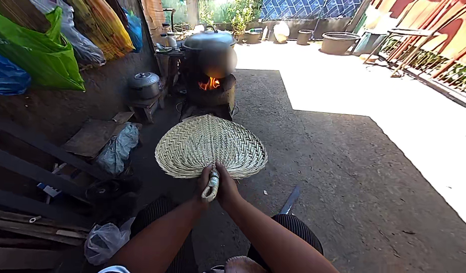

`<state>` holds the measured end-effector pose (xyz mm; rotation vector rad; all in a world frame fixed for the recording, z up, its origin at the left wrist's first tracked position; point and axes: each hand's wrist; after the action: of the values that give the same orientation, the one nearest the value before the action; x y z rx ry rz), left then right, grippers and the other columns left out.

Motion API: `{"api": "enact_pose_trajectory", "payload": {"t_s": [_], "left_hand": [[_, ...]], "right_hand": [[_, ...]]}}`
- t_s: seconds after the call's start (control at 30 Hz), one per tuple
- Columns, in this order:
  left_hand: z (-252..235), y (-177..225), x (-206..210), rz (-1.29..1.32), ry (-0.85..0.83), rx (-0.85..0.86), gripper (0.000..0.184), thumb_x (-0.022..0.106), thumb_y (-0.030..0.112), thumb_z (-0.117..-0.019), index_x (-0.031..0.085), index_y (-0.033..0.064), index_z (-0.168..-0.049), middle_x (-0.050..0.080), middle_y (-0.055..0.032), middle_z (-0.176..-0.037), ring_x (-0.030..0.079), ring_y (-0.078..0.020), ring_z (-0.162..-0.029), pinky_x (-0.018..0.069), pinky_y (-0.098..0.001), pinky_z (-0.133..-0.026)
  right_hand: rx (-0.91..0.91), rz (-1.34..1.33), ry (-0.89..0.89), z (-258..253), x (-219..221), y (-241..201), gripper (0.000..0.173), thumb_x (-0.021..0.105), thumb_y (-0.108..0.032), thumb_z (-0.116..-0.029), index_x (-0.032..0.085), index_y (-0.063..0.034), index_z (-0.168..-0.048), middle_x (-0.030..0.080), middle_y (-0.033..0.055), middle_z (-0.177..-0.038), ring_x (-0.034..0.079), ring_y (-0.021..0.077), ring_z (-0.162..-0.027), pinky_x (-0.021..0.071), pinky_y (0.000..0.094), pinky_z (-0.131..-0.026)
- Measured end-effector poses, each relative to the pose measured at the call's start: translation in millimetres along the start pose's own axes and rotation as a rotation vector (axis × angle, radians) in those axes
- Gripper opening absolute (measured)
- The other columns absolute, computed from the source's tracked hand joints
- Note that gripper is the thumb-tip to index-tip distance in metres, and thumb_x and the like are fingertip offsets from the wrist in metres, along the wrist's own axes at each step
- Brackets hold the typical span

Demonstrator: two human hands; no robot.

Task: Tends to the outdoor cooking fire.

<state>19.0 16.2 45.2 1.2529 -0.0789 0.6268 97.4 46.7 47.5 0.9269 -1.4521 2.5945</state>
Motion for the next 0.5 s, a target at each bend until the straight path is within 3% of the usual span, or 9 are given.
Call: {"api": "enact_pose_trajectory", "payload": {"t_s": [0.07,0.1,0.17,0.23,0.4,0.47,0.5], "left_hand": [[2,0,2,-0.049,0.019,0.039,0.045,0.032,0.032,-0.1122,0.057,0.0117,-0.081,0.051,0.002,-0.056,0.044,-0.0054,-0.041,0.0382,-0.0202,-0.038],[5,-2,3,-0.099,0.028,0.081,0.042,0.033,0.03,-0.1122,0.061,0.0105,-0.088,0.055,0.0022,-0.062,0.049,-0.004,-0.047,0.0419,-0.0195,-0.043],[14,-4,2,-0.209,0.025,0.188,0.039,0.033,0.025,-0.1123,0.064,0.0038,-0.107,0.063,-0.0004,-0.082,0.06,-0.0032,-0.071,0.0513,-0.0214,-0.067],[22,-1,7,-0.228,0.043,0.252,0.039,0.03,0.022,-0.1122,0.064,0.0021,-0.108,0.064,-0.0002,-0.084,0.062,-0.0019,-0.077,0.0525,-0.0211,-0.074],[8,-6,6,-0.13,0.034,0.139,0.042,0.029,0.026,-0.1123,0.062,0.0092,-0.095,0.06,0.0019,-0.07,0.059,-0.0041,-0.061,0.0503,-0.0214,-0.057],[2,-15,5,-0.207,0.087,0.14,0.039,0.033,0.028,-0.112,0.06,0.0106,-0.091,0.055,0.0022,-0.064,0.051,-0.0039,-0.051,0.0428,-0.02,-0.046],[5,-19,3,-0.273,0.093,0.224,0.034,0.036,0.025,-0.1113,0.063,0.0073,-0.101,0.059,0.001,-0.072,0.053,-0.0018,-0.058,0.0456,-0.0178,-0.053]], "right_hand": [[-0.025,-0.041,-0.006,2,-1,6,0.051,0.037,-0.046,-0.1101,0.064,-0.0075,-0.092,0.061,0.0039,-0.069,0.056,0.0108,-0.053,0.0458,0.0258,-0.049],[-0.042,-0.044,-0.003,4,-1,9,0.048,0.039,-0.045,-0.11,0.066,-0.0077,-0.095,0.064,0.004,-0.073,0.06,0.0104,-0.059,0.0486,0.0259,-0.053],[-0.068,-0.047,-0.01,11,-1,8,0.043,0.042,-0.041,-0.11,0.067,-0.0051,-0.107,0.069,0.0065,-0.089,0.067,0.0123,-0.081,0.0553,0.0308,-0.073],[-0.093,-0.021,-0.033,15,0,4,0.042,0.044,-0.038,-0.1099,0.067,-0.0029,-0.11,0.07,0.0077,-0.094,0.068,0.0133,-0.089,0.0561,0.0333,-0.083],[0.01,-0.005,-0.025,8,-7,2,0.045,0.045,-0.044,-0.1089,0.067,-0.0047,-0.106,0.069,0.0066,-0.088,0.067,0.0131,-0.08,0.0555,0.0321,-0.073],[0.069,-0.016,0.024,3,-7,5,0.048,0.046,-0.049,-0.1071,0.065,-0.007,-0.094,0.062,0.0045,-0.073,0.06,0.0121,-0.062,0.0494,0.0285,-0.057],[0.061,0.005,0.034,6,-6,2,0.048,0.047,-0.048,-0.1071,0.065,-0.0073,-0.091,0.061,0.0037,-0.071,0.058,0.0117,-0.06,0.048,0.0283,-0.055]]}}
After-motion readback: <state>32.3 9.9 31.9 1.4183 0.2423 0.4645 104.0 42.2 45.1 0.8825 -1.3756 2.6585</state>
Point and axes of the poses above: each hand's wrist, its own z-axis away from the middle knuckle, its own x-axis out of the palm, y = z × x
